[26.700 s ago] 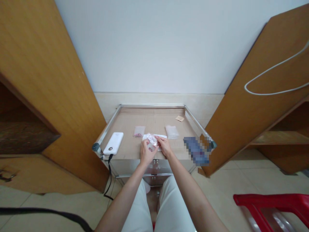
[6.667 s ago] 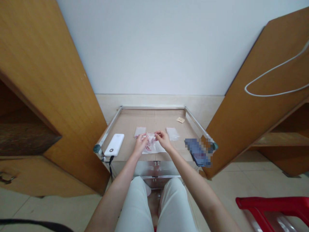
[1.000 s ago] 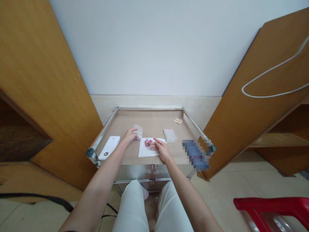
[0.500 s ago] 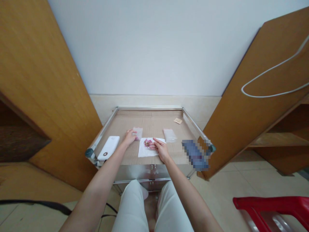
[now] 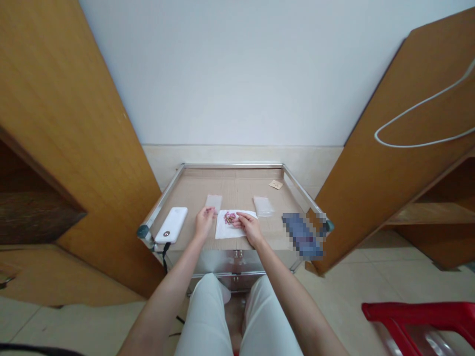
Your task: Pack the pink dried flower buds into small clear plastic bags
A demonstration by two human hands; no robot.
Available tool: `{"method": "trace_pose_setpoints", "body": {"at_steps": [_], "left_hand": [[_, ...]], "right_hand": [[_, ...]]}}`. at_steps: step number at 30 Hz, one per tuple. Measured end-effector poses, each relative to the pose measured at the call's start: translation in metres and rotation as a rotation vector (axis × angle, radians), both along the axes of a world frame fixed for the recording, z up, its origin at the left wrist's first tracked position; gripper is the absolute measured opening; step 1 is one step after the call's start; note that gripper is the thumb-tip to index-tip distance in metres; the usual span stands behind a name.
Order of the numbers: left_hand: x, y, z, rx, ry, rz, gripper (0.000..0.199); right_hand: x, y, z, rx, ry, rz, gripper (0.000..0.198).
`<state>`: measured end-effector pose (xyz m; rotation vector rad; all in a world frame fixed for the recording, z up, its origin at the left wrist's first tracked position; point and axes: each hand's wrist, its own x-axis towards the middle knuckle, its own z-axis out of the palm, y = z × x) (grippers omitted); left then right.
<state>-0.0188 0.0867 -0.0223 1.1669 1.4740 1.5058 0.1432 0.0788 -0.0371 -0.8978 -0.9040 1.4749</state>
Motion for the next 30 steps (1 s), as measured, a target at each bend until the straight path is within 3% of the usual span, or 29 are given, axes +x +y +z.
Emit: {"method": "trace_pose_setpoints", "body": {"at_steps": [4,10,16,18,23,30], "left_hand": [[0.006,-0.015,-0.011,-0.080,-0.132,-0.184,0.028],[0.003,-0.017,-0.018,-0.050,-0.218,-0.158,0.032],[0.004,-0.018,-0.018,-0.037,-0.166,-0.162,0.031],[0.004,-0.018,-0.019,-0.035,-0.160,-0.159,0.032],[0.003,-0.016,-0.021,-0.025,-0.171,-0.158,0.032],[0.003,-0.017,-0.021,-0.020,-0.169,-0.164,0.030]], "right_hand": [[0.001,0.000,0.001,-0.006,0.010,0.016,0.024],[0.008,0.009,0.007,-0.009,-0.048,-0.019,0.026],[0.038,0.025,0.029,0.294,-0.790,-0.398,0.023],[0.050,0.027,0.036,0.294,-1.066,-0.457,0.025],[0.067,0.029,0.047,0.122,-1.572,-0.389,0.029],[0.065,0.031,0.051,-0.002,-1.737,-0.233,0.038]]}}
